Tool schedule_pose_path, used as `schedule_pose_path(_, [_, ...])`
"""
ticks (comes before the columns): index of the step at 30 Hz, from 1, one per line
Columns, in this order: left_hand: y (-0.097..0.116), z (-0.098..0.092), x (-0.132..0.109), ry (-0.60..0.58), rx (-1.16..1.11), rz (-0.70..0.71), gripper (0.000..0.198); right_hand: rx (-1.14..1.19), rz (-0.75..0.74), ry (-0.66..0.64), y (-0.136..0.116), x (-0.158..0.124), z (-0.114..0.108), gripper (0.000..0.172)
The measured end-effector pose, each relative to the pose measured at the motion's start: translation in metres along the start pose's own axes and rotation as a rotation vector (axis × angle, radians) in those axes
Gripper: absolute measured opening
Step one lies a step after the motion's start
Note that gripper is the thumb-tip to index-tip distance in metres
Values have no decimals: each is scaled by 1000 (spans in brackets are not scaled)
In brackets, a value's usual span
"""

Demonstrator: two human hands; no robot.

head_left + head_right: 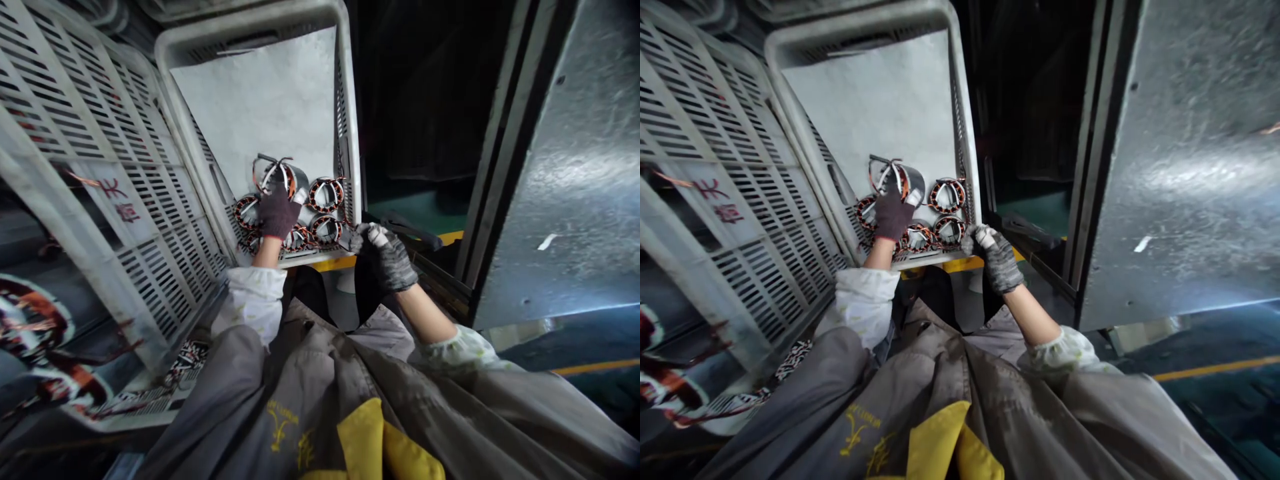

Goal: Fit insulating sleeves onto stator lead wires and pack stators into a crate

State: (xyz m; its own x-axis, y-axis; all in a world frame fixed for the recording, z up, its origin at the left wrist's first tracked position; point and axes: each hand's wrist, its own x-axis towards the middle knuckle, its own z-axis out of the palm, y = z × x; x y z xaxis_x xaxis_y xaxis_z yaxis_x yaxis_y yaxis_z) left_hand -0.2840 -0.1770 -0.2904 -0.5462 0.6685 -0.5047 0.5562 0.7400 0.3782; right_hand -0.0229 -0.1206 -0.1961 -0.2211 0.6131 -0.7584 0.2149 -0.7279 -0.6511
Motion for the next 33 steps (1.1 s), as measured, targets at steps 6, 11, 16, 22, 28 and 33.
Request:
schedule_pose_path(6, [-4, 43, 4, -503, 311, -66, 64, -351, -328, -150, -15, -70, -41, 28])
schedule_pose_path(11, [15, -6, -19, -484, 282, -139, 41, -715, -1008, -68, -48, -95, -98, 39])
schedule_pose_path(16, [47, -69, -55, -269, 286, -181, 54, -1141, -1139, -254, -92, -36, -176, 58])
schedule_pose_path(22, [149, -107, -95, 172, 49, -150, 34, -1137, -694, 663, -194, 60, -306, 59])
schedule_pose_path(28, [415, -171, -105, 577, -42, 822, 38, -877, -732, 697, -216, 85, -309, 54])
schedule_pose_path(33, [602, -166, -84, 399, 292, 1047, 54, -723, -815, 523, -185, 57, -266, 44])
